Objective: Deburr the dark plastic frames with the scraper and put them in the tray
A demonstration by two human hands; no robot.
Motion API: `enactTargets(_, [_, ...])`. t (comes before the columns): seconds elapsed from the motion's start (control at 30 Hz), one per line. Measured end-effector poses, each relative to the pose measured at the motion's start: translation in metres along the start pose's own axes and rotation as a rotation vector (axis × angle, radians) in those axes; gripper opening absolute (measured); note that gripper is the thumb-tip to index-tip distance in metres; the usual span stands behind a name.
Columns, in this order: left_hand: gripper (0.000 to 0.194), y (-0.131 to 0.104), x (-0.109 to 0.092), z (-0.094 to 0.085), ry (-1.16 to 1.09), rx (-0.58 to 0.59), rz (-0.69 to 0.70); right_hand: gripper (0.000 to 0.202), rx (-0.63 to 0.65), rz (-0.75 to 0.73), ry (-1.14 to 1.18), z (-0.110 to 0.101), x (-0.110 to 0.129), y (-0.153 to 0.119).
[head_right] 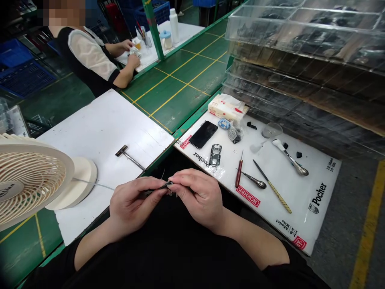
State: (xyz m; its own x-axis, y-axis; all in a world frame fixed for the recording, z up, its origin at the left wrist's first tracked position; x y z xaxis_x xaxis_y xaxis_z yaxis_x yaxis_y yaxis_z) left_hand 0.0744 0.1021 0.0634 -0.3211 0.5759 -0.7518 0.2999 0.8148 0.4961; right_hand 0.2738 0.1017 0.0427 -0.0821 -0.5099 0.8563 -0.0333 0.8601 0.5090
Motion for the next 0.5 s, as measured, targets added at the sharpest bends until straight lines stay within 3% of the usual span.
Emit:
enactTargets(0.17, [0.017,-0.002,0.021,0.014,-0.297,0.000,-0.273,0.026,-0.005,0.159,0.179,0.002,-0.018,-0.006])
enactTargets(0.3, [0.010,0.002,0.040,0.047,-0.534,0.103,-0.482,0.018,-0.057,0.384,0.401,-0.003,-0.047,-0.022])
enactTargets(0.4, [0.021,0.010,0.054,0.081,-0.574,0.282,-0.538,0.013,-0.164,0.462,0.441,-0.024,-0.063,-0.036])
enactTargets(0.5, [0.030,0.025,0.079,0.115,-0.315,0.402,-0.544,0.021,-0.369,0.535,0.371,-0.062,-0.076,-0.056])
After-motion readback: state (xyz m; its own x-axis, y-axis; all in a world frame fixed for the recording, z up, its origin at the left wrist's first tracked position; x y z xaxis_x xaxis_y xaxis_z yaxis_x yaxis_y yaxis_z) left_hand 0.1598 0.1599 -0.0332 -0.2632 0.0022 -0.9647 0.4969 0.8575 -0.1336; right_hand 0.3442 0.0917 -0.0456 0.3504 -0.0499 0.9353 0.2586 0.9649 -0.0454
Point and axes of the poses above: each hand's wrist, its own y-axis towards the middle knuckle, its own z-axis out of the palm, x = y × z, the point moved 7 cm from there along y, towards the middle knuckle
